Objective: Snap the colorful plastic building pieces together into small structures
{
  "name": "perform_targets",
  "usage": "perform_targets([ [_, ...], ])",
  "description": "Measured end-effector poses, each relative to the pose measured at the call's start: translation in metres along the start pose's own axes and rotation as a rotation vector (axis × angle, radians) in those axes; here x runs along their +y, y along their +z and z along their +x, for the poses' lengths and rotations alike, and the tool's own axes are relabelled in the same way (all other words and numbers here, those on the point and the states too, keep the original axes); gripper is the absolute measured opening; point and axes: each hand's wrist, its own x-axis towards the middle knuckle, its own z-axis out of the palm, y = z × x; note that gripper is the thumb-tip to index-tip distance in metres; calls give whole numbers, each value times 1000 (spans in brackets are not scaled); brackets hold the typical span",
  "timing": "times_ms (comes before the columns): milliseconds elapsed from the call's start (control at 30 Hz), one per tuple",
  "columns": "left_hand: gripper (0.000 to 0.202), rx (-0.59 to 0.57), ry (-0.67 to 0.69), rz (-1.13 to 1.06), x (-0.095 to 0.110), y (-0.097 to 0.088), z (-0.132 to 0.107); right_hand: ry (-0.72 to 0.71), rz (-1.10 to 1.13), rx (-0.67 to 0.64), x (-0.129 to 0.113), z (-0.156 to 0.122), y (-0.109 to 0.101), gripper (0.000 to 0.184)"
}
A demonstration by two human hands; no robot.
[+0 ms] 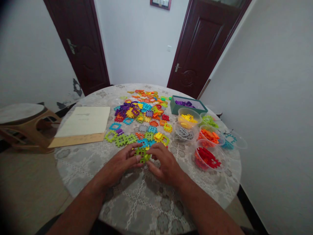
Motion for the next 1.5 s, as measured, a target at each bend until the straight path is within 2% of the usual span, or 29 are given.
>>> perform_targets([
  [100, 65, -32, 6, 35, 2, -1, -3, -73, -31, -51, -2, 1, 14, 34],
  [200, 65, -11, 32, 73, 4, -1, -4, -69, -75, -54, -3, 3, 21, 33],
  [333, 58, 6, 76, 115, 5, 1, -3, -107, -89, -59, -5, 4, 22, 33],
  [400, 51, 30, 60, 73, 2, 2, -1, -117, -78, -20, -4, 5, 20, 37],
  [533, 50, 91, -3, -58, -6, -2, 3, 52, -242, 166, 14, 7, 8, 32],
  [600, 49, 126, -32, -74, -8, -5, 6, 145, -374, 188, 30, 7, 2, 30],
  [667, 51, 156, -61, -80, -7, -6, 8, 224, -472, 154, 45, 5, -2, 30],
  [767, 52, 194, -73, -98, -3, -5, 10, 319, -539, 36, 57, 2, -5, 28],
  [867, 52, 215, -54, -138, 1, -5, 10, 378, -558, -70, 56, 2, -4, 30],
  [967, 52, 239, -44, -183, 2, -6, 10, 413, -596, -108, 50, 3, -4, 34],
  [1100, 57, 270, -39, -246, 5, -4, 9, 411, -597, -139, 48, 2, -5, 35],
  [1500, 61, 228, 17, -323, 5, -1, 4, 324, -406, -114, 55, -3, -8, 27],
])
